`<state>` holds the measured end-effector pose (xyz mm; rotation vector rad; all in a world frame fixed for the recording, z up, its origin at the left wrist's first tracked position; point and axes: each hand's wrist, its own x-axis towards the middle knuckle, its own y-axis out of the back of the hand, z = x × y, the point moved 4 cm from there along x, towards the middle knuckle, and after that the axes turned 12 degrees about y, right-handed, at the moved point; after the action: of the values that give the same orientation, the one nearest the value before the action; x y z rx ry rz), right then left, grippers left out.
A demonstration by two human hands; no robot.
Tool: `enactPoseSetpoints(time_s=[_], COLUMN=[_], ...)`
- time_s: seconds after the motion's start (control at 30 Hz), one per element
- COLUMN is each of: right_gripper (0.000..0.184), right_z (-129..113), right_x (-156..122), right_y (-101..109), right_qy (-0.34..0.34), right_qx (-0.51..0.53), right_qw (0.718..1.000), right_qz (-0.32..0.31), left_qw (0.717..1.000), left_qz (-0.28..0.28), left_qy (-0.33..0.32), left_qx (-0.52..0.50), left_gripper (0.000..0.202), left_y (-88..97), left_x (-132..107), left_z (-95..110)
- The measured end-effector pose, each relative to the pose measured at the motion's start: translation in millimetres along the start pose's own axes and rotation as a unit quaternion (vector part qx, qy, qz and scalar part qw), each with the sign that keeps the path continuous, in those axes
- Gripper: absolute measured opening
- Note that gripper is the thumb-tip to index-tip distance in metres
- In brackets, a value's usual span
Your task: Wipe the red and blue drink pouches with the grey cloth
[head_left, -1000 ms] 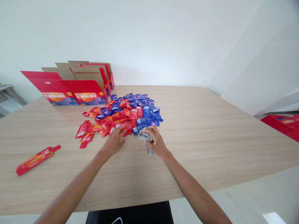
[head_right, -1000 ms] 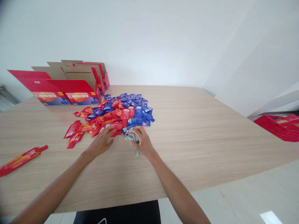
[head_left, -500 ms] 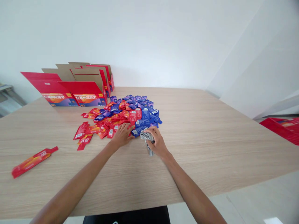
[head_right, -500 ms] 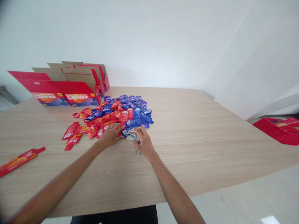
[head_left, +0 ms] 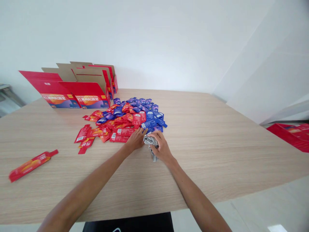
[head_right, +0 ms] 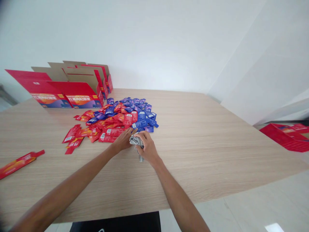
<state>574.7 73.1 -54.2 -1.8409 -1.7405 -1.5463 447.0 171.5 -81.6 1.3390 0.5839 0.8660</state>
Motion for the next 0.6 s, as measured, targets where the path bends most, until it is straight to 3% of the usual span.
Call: enactPoseSetpoints(time_s=[0.23, 0.37, 0.47, 0.53, 0.6], right_gripper=[0.034, 0.034, 0.030, 0.028, 0.026], right_z=[2.6, 0.2, -4.2, -8.0, -12.3], right_x=[-2.3, -1.3, 1.2, 2.5, 2.6], right_y=[1.7, 5.3, 11.2, 14.7, 13.9], right_qy=[0.003, 0.004, 0.002, -0.001, -0.003], right_qx=[-0.001, -0.009, -0.014, -0.019, -0.019], right_qw=[1.000, 0.999, 0.997, 0.995, 0.993], right_qz=[0.018, 0.039, 0.073, 0.101, 0.113], left_qw=[0.997, 0.983, 0.957, 0.936, 0.892], left_qz=[-0.015, -0.011, 0.002, 0.002, -0.010], left_qy=[0.050, 0.105, 0.148, 0.170, 0.197], left_qx=[-0.063, -0.150, -0.249, -0.309, -0.406], left_gripper=[0.038, 0.045, 0.050, 0.043, 0.037], left_y=[-3.2, -3.6, 2.0, 5.9, 7.1], left_x=[-9.7, -23.6, -39.1, -54.6, -74.5], left_z=[7.0, 5.2, -1.8, -3.8, -0.9])
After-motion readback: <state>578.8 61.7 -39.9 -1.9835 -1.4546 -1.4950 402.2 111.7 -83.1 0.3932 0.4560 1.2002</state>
